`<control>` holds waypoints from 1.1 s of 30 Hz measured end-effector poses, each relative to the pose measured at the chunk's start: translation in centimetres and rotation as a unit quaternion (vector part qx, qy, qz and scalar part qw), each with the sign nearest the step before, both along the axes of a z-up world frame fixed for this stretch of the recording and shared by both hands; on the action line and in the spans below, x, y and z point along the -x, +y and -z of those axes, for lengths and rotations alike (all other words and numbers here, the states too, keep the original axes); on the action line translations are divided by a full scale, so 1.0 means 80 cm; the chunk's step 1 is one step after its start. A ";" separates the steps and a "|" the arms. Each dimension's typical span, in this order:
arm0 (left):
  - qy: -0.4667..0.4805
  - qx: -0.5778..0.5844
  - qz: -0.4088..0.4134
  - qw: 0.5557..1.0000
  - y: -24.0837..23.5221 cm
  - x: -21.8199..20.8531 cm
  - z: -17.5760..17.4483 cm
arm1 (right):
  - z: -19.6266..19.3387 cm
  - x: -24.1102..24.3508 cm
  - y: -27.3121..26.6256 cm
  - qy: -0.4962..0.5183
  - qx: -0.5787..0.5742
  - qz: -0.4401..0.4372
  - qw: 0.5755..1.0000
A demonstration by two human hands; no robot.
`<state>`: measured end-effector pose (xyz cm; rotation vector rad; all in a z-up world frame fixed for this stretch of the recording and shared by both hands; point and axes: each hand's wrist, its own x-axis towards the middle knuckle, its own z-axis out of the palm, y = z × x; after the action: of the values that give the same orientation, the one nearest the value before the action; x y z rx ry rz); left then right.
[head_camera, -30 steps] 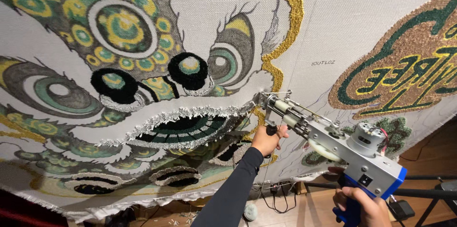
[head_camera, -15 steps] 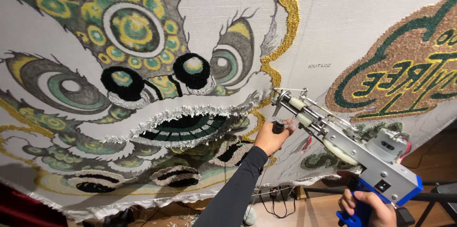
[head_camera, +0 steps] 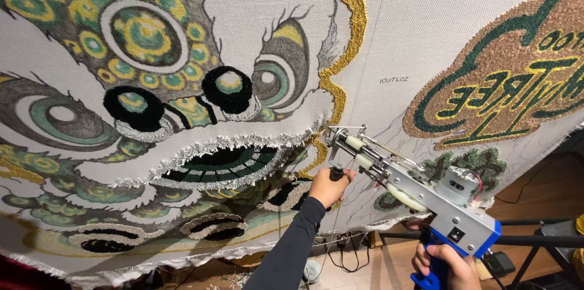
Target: The person uses a handheld electric tufting gun to apply yarn to a large canvas stretched on a frame. They guide the tool along the contours of a pre-drawn design, filling in sections with gold-colored yarn. The person holds the gun in their right hand and uses their left hand to guide the yarn and stabilize the canvas.
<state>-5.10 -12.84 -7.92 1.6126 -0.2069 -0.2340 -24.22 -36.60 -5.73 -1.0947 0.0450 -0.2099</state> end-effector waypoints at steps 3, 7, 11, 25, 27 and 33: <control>0.013 0.006 -0.009 1.000 0.003 -0.001 0.008 | -0.002 0.000 0.004 0.075 0.009 0.006 0.997; 0.028 0.040 -0.007 0.999 0.006 0.001 0.018 | 0.006 -0.006 0.003 0.090 0.011 -0.024 0.996; 0.017 -0.009 -0.012 1.000 0.013 0.002 0.024 | 0.019 -0.011 0.004 0.089 -0.006 -0.017 0.996; 0.033 -0.050 -0.040 0.997 0.025 -0.009 0.017 | 0.015 -0.019 0.029 0.114 -0.020 -0.023 0.993; 0.041 -0.032 -0.050 0.997 0.026 -0.012 0.018 | 0.016 -0.022 0.032 0.119 -0.014 -0.021 0.993; 0.034 -0.051 -0.051 0.997 0.030 -0.042 0.039 | 0.015 -0.031 0.049 0.112 0.011 -0.014 0.994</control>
<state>-1.75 -10.44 -11.04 1.7086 -0.0597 -0.2231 -21.71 -32.68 -6.93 -1.1374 0.2293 -0.0616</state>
